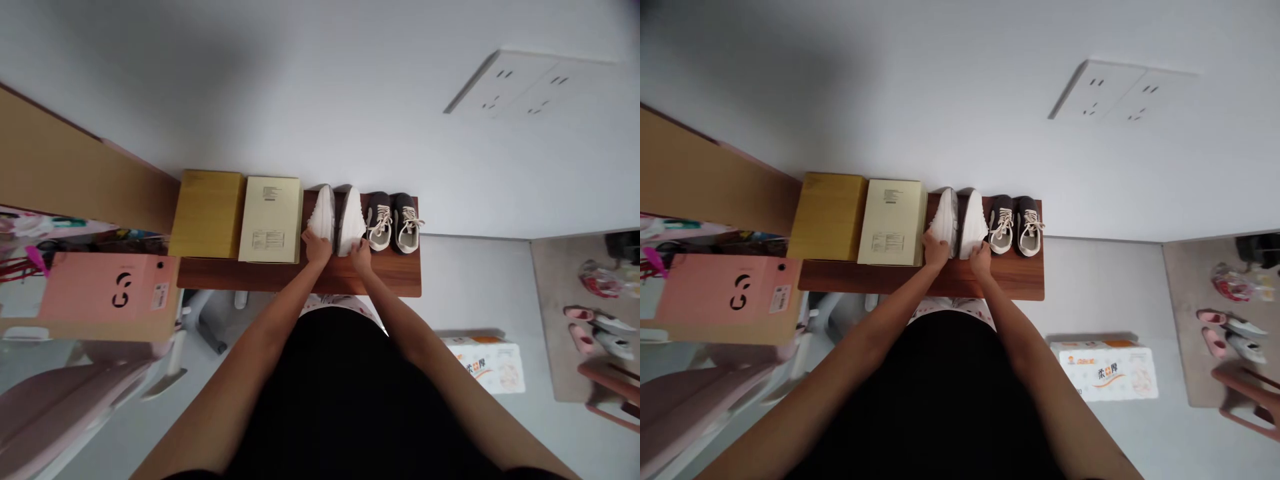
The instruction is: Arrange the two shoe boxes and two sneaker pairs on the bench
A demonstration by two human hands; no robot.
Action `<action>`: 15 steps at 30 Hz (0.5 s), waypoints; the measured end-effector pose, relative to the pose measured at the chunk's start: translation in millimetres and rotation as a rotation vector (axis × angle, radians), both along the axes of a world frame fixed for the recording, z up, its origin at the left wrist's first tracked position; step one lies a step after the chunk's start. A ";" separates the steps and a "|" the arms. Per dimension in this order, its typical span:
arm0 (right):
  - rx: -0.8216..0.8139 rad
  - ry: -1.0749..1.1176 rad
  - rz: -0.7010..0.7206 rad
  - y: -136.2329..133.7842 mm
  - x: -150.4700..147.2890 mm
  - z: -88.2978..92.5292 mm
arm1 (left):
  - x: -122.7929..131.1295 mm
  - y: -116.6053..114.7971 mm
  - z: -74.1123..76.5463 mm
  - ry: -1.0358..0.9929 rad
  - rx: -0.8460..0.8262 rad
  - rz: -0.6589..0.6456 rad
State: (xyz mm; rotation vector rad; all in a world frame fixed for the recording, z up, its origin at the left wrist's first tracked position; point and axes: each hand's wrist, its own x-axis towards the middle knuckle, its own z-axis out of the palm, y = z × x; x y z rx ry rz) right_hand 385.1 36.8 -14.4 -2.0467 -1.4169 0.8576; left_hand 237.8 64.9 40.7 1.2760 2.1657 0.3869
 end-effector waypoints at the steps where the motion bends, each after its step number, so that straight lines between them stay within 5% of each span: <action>1: 0.002 0.003 -0.041 1.9 -3.0 0.2 | 3.7 -2.4 2.4 -0.003 0.017 -0.006; 4: -0.023 0.037 -0.087 9.7 -12.2 3.2 | 13.1 -9.5 7.8 0.003 0.047 -0.121; 8: -0.058 0.001 0.058 3.7 -1.5 17.1 | 28.1 -16.1 13.4 0.027 0.159 -0.272; 11: 0.020 -0.107 0.137 -11.1 38.1 34.1 | 54.0 -17.4 16.6 -0.053 0.220 -0.485; 15: -0.154 -0.330 -0.073 -6.1 102.4 51.1 | 112.9 -12.0 16.7 -0.202 0.102 -0.793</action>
